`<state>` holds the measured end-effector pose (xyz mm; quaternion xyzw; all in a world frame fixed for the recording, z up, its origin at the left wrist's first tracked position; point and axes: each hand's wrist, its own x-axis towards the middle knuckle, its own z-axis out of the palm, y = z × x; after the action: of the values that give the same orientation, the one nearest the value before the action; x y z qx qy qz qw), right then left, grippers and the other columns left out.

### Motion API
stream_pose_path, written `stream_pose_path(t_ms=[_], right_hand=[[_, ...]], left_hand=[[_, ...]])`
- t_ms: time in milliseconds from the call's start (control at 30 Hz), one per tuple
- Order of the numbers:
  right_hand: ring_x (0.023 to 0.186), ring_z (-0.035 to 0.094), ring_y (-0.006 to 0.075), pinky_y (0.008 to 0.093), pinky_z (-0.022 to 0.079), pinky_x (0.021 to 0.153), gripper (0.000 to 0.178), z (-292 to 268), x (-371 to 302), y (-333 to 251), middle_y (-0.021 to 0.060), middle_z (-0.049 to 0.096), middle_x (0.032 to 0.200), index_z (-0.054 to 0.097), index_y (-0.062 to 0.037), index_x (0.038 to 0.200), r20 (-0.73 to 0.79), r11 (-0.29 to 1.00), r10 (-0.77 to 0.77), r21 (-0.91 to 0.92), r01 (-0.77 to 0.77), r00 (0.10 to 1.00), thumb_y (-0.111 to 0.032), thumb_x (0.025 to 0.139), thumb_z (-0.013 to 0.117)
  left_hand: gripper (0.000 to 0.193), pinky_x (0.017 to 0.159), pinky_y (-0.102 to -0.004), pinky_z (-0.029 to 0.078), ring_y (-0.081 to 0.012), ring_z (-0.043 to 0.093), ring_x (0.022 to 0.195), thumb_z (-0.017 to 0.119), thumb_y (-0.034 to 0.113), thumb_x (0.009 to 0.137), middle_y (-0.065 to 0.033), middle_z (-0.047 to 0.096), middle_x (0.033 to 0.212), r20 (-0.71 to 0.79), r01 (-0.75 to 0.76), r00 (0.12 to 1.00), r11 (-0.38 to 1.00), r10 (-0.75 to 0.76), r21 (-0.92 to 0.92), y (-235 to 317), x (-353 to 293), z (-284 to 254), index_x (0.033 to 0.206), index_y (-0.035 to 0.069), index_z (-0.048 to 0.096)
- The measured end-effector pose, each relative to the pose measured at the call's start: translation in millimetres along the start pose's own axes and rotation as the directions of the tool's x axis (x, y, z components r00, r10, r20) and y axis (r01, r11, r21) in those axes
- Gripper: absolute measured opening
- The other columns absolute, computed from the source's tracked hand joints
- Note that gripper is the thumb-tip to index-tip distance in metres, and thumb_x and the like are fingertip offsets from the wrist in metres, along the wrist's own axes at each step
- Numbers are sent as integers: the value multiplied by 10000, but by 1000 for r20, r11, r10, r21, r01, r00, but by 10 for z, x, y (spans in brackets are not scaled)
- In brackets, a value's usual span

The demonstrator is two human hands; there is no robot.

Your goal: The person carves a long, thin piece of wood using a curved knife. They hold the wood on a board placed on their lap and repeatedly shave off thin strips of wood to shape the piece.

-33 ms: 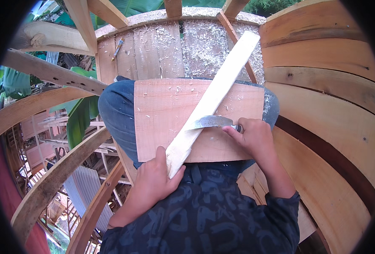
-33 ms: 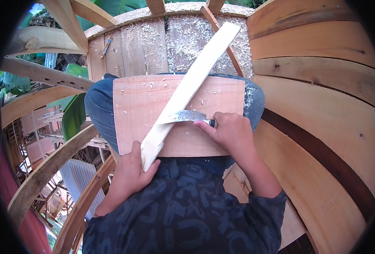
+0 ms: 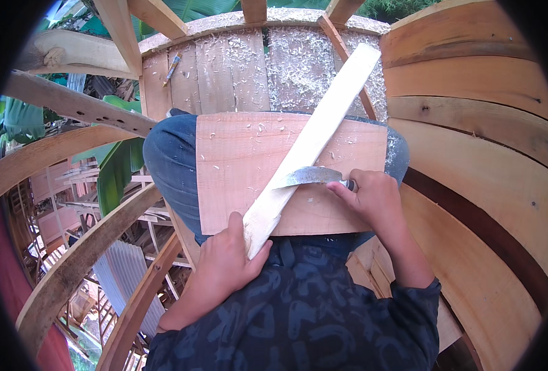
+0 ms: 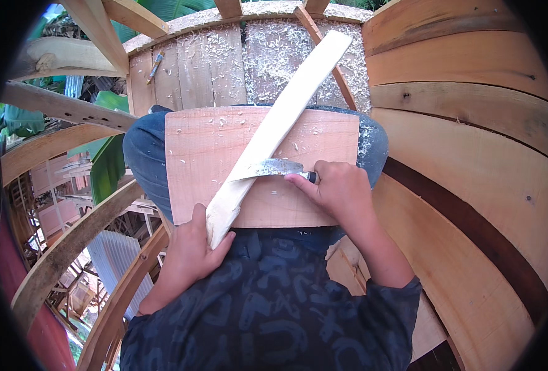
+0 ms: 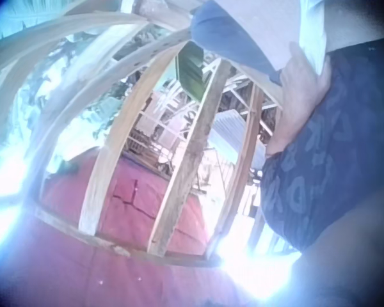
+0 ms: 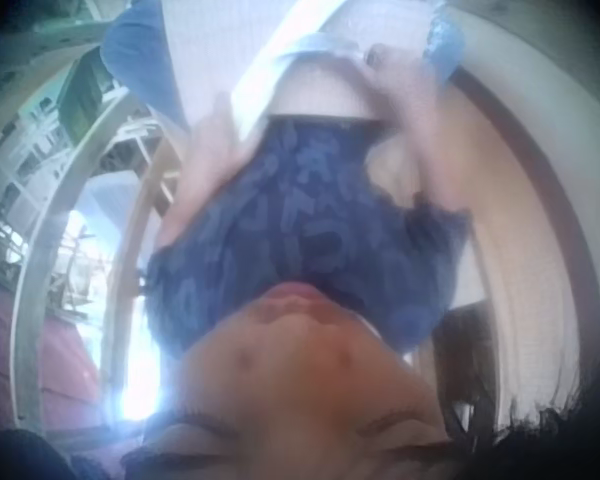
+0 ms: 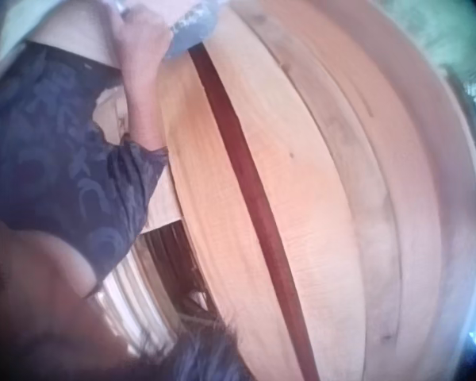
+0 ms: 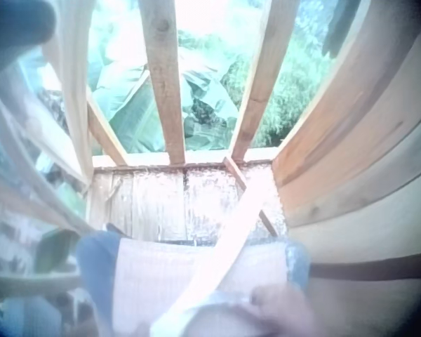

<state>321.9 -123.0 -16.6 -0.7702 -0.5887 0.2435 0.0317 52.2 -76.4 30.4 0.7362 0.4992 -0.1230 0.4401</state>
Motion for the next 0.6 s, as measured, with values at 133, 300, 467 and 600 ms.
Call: stream_pose_path(t_ms=[133,300,467,600], right_hand=[[572,633,311,384,487,532,617,-135,114,23,157,610,588,669,-37,669,77,997,28,-70,-23,997,-639,787,612],[549,623,316,387,473,516,642,-96,165,141,180,599,582,650,-10,657,-36,993,73,-89,-76,997,-628,820,588],[548,628,345,419,496,540,697,-478,408,774,201,585,559,626,11,623,-169,865,501,60,-498,849,-644,848,545],[579,606,371,432,475,556,621,-316,90,80,193,565,564,629,14,656,12,991,116,-63,-115,993,-574,851,585]], left_hand=[[463,566,-493,505,-449,625,635,678,319,815,-262,608,693,-35,-8,999,999,9,32,11,-10,30,976,-29,419],[466,568,-491,507,-447,627,641,680,316,809,-266,610,704,-36,-16,999,1000,17,11,1,6,34,980,-31,419],[477,575,-488,511,-446,632,646,682,322,802,-266,615,711,0,0,1000,1000,0,3,-81,-36,49,983,-32,419],[482,575,-487,511,-437,637,645,680,327,802,-258,618,700,18,7,1000,1000,-7,5,-57,-12,51,989,-31,417]])
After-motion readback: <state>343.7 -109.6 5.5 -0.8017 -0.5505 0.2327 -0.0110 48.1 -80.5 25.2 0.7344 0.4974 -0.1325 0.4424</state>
